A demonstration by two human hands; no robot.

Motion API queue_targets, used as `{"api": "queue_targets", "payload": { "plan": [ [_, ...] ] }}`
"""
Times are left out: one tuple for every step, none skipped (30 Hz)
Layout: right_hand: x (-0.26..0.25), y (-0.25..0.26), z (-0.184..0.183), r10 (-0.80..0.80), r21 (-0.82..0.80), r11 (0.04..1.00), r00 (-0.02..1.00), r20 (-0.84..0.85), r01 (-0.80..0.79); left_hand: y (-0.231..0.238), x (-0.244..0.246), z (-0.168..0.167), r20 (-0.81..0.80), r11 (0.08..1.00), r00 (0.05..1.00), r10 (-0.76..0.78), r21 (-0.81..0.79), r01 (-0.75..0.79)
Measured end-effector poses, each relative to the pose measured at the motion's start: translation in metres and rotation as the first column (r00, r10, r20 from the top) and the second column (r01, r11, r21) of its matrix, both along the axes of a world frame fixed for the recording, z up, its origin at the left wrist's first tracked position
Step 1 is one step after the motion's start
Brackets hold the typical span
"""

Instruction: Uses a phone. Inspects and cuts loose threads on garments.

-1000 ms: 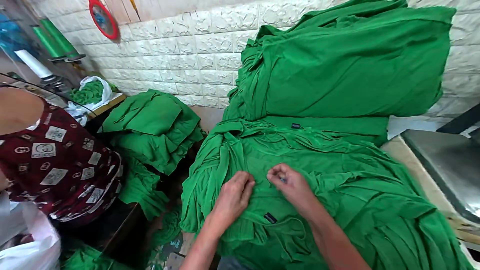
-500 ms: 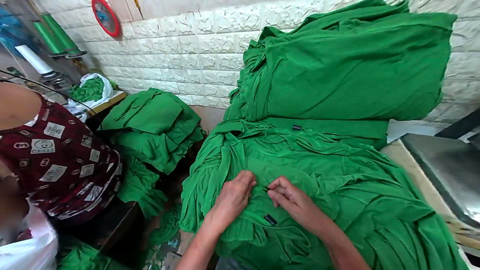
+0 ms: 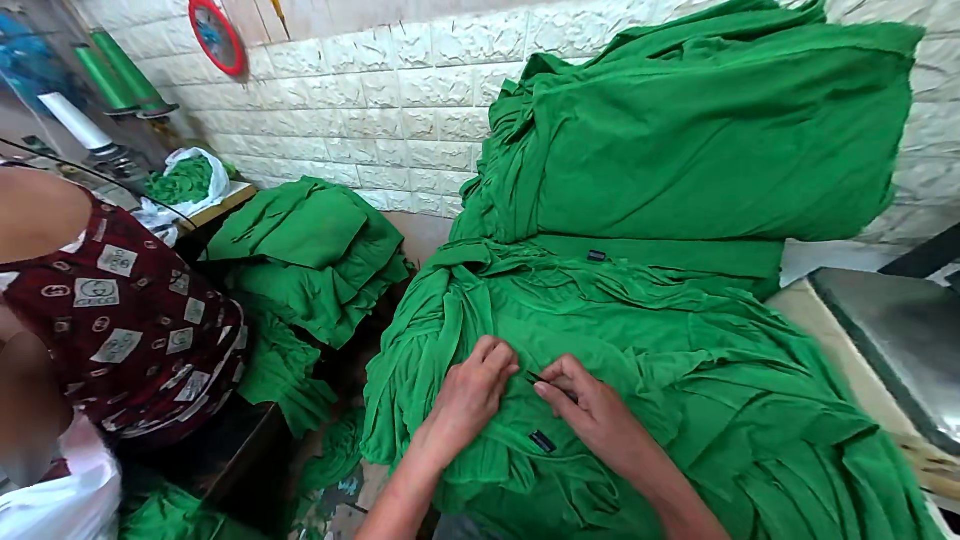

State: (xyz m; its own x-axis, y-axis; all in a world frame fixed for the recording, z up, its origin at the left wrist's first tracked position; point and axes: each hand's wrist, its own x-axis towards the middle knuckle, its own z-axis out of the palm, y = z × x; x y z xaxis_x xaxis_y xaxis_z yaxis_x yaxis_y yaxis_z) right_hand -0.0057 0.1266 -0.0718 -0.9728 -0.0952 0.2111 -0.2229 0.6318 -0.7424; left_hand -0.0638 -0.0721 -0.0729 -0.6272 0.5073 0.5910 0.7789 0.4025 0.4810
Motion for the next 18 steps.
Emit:
{"api": "queue_targets", "payload": {
  "plan": [
    [0.0,-0.001,0.001,-0.009,0.028,1.0,1.0,0.001,0.008,0.0,0.0,0.0,0.003,1.0,1.0,-0.005,0.006,0.005],
    [0.0,-0.002,0.001,-0.014,0.051,0.999,1.0,-0.006,0.015,0.0,0.0,0.0,0.009,1.0,1.0,-0.008,0.012,0.008],
    [0.0,-0.003,0.0,-0.016,0.061,0.998,1.0,-0.018,0.018,0.0,0.0,0.0,0.018,1.0,1.0,-0.009,0.017,0.009],
    [0.0,-0.003,0.0,-0.012,0.054,0.998,1.0,-0.023,0.014,-0.001,-0.001,0.0,0.03,1.0,1.0,-0.009,0.02,0.008],
    [-0.001,-0.002,-0.001,-0.005,0.041,0.999,1.0,-0.027,0.006,-0.001,-0.001,0.0,0.04,1.0,0.999,-0.011,0.024,0.01],
    [-0.001,-0.002,-0.001,0.001,0.037,0.999,1.0,-0.03,0.0,-0.002,-0.001,0.0,0.045,1.0,0.999,-0.012,0.027,0.011],
    [0.0,-0.003,0.0,0.007,0.048,0.999,1.0,-0.027,-0.006,-0.001,-0.001,0.0,0.047,1.0,0.999,-0.011,0.026,0.01],
    [0.001,-0.005,0.002,0.011,0.074,0.997,0.999,-0.032,-0.009,-0.001,-0.001,0.0,0.045,1.0,0.999,-0.009,0.024,0.008],
    [0.001,-0.007,0.003,0.01,0.109,0.994,0.998,-0.054,-0.004,-0.001,-0.001,0.0,0.041,1.0,0.999,-0.007,0.023,0.006],
    [0.001,-0.01,0.004,0.006,0.143,0.99,0.997,-0.083,0.006,-0.001,-0.001,0.0,0.039,1.0,0.999,-0.007,0.023,0.006],
    [0.002,-0.013,0.004,0.005,0.177,0.984,0.994,-0.11,0.015,0.0,-0.001,0.0,0.039,1.0,0.999,-0.008,0.024,0.007],
    [0.001,-0.014,0.004,0.005,0.203,0.979,0.99,-0.138,0.023,0.0,-0.001,0.0,0.036,1.0,0.999,-0.006,0.026,0.005],
    [0.001,-0.015,0.003,0.007,0.213,0.977,0.989,-0.148,0.025,-0.001,-0.001,0.0,0.033,1.0,0.999,-0.005,0.031,0.004],
    [0.001,-0.014,0.002,0.012,0.198,0.98,0.99,-0.139,0.016,-0.001,-0.001,0.001,0.032,0.999,0.999,-0.007,0.04,0.006],
    [0.001,-0.012,0.001,0.022,0.149,0.989,0.994,-0.104,-0.007,-0.002,0.0,0.001,0.035,0.999,0.999,-0.014,0.051,0.013],
    [0.0,-0.008,0.0,0.035,0.061,0.998,0.997,-0.069,-0.031,-0.004,0.0,0.001,0.035,0.998,0.999,-0.027,0.056,0.025],
    [-0.001,-0.004,-0.002,0.054,-0.056,0.997,0.997,-0.053,-0.057,-0.005,0.0,0.001,0.029,0.998,0.999,-0.044,0.047,0.042],
    [-0.002,0.0,-0.003,0.08,-0.188,0.978,0.995,-0.055,-0.089,-0.006,0.001,0.001,0.016,0.998,0.998,-0.06,0.021,0.059]
  ]
}}
